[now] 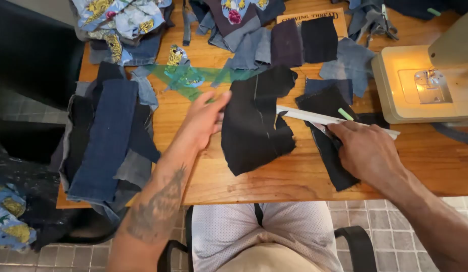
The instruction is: The person cuts a piece of black fabric with scissors, then uses a ruler and chalk to mark a line on the fabric. They then use a triangular ruler to mark another line and cut the fabric along the marked lines.
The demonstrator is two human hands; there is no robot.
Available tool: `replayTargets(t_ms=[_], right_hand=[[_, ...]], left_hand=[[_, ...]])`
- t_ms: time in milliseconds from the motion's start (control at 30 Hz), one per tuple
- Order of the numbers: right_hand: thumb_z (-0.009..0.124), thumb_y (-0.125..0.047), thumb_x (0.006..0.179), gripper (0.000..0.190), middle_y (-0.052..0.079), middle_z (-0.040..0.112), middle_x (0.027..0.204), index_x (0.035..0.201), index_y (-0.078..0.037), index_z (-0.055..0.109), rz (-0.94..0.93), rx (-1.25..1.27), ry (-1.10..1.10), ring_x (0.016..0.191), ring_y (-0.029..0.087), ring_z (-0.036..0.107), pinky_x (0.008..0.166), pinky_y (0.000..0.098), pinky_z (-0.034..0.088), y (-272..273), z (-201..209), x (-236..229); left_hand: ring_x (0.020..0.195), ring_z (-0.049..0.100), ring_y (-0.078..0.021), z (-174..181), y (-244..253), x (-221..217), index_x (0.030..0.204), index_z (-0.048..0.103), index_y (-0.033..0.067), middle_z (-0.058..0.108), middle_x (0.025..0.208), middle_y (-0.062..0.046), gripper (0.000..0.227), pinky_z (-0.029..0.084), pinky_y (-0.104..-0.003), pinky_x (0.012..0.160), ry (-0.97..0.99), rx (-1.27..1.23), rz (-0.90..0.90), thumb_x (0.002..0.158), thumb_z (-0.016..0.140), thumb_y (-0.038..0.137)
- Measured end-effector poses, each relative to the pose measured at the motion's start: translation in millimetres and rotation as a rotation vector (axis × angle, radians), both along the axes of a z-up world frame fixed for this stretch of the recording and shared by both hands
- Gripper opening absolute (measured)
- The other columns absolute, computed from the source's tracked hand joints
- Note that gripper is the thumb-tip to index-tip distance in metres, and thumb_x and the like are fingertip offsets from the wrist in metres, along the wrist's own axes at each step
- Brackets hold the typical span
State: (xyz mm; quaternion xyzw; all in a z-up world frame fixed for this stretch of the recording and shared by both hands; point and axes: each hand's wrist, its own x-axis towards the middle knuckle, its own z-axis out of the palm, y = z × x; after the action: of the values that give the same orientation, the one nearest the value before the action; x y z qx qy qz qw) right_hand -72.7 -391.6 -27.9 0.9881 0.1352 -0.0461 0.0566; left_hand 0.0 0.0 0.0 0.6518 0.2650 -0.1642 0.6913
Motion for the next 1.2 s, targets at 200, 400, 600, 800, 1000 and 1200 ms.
replayTargets(t_ms=[200, 400, 600, 800, 1000, 1200], right_hand=[[0.067, -0.012, 0.088, 0.072, -0.006, 0.069, 0.167, 0.158, -0.028, 0.069, -0.122, 0.084, 0.207, 0.132, 0.036, 0.08, 0.102, 0.0625, 0.068, 19.8, 48.5, -0.3], [0.08, -0.006, 0.096, 0.061, -0.011, 0.092, 0.128, 0.153, -0.028, 0.086, -0.475, 0.408, 0.592, 0.108, 0.012, 0.077, 0.094, 0.0321, 0.053, 11.6, 80.9, 24.9], [0.081, 0.013, 0.102, 0.051, 0.024, 0.101, 0.119, 0.15, 0.001, 0.092, -0.724, 0.877, 0.825, 0.108, 0.032, 0.087, 0.104, 0.041, 0.062, -3.2, 91.2, -18.1], [0.071, 0.033, 0.073, 0.08, 0.033, 0.095, 0.124, 0.147, 0.005, 0.088, -0.677, 1.575, 0.831, 0.084, 0.044, 0.086, 0.067, 0.0566, 0.071, 15.5, 10.5, -121.8], [0.086, 0.002, 0.095, 0.048, 0.03, 0.099, 0.11, 0.142, 0.01, 0.085, -0.607, 1.694, 0.937, 0.088, 0.039, 0.094, 0.061, 0.0437, 0.07, 55.7, -24.5, -199.7], [0.084, 0.006, 0.095, 0.054, 0.03, 0.096, 0.119, 0.149, 0.013, 0.082, -0.66, 1.746, 0.988, 0.087, 0.042, 0.091, 0.066, 0.0445, 0.065, 56.0, -36.5, -235.6]], left_hand=[[0.105, 0.074, -0.0324, -30.9, 12.6, -91.1, 0.1, 0.086, 0.0137, 0.084, 0.107, -0.007, 0.026, 0.052, -0.049, 0.095, -0.931, 1.013, -0.161, 0.089, 0.102, 0.031], [0.092, 0.056, -0.034, -67.9, -36.2, -140.8, 0.122, 0.09, 0.0137, 0.061, 0.102, -0.008, 0.031, 0.05, -0.05, 0.075, -1.129, 0.921, -0.511, 0.096, 0.099, 0.027], [0.084, 0.052, -0.0328, -63.7, -41.9, -164.1, 0.092, 0.075, 0.02, 0.05, 0.091, -0.004, 0.011, 0.041, -0.051, 0.068, -1.158, 1.23, -0.544, 0.093, 0.076, 0.009], [0.081, 0.057, -0.0331, -71.0, -48.2, -231.0, 0.131, 0.082, 0.0168, 0.055, 0.091, -0.007, 0.034, 0.048, -0.051, 0.072, -1.037, 1.248, -0.505, 0.097, 0.079, 0.018], [0.074, 0.063, -0.0309, -96.5, -62.3, -281.0, 0.124, 0.086, 0.0146, 0.068, 0.096, -0.006, 0.021, 0.05, -0.048, 0.067, -1.157, 1.065, -0.238, 0.117, 0.069, 0.025], [0.071, 0.064, -0.0175, -120.3, -103.3, -278.0, 0.129, 0.087, -0.0071, 0.091, 0.116, -0.018, 0.046, 0.058, -0.029, 0.074, -0.001, -0.443, 0.039, 0.096, 0.084, 0.025]])
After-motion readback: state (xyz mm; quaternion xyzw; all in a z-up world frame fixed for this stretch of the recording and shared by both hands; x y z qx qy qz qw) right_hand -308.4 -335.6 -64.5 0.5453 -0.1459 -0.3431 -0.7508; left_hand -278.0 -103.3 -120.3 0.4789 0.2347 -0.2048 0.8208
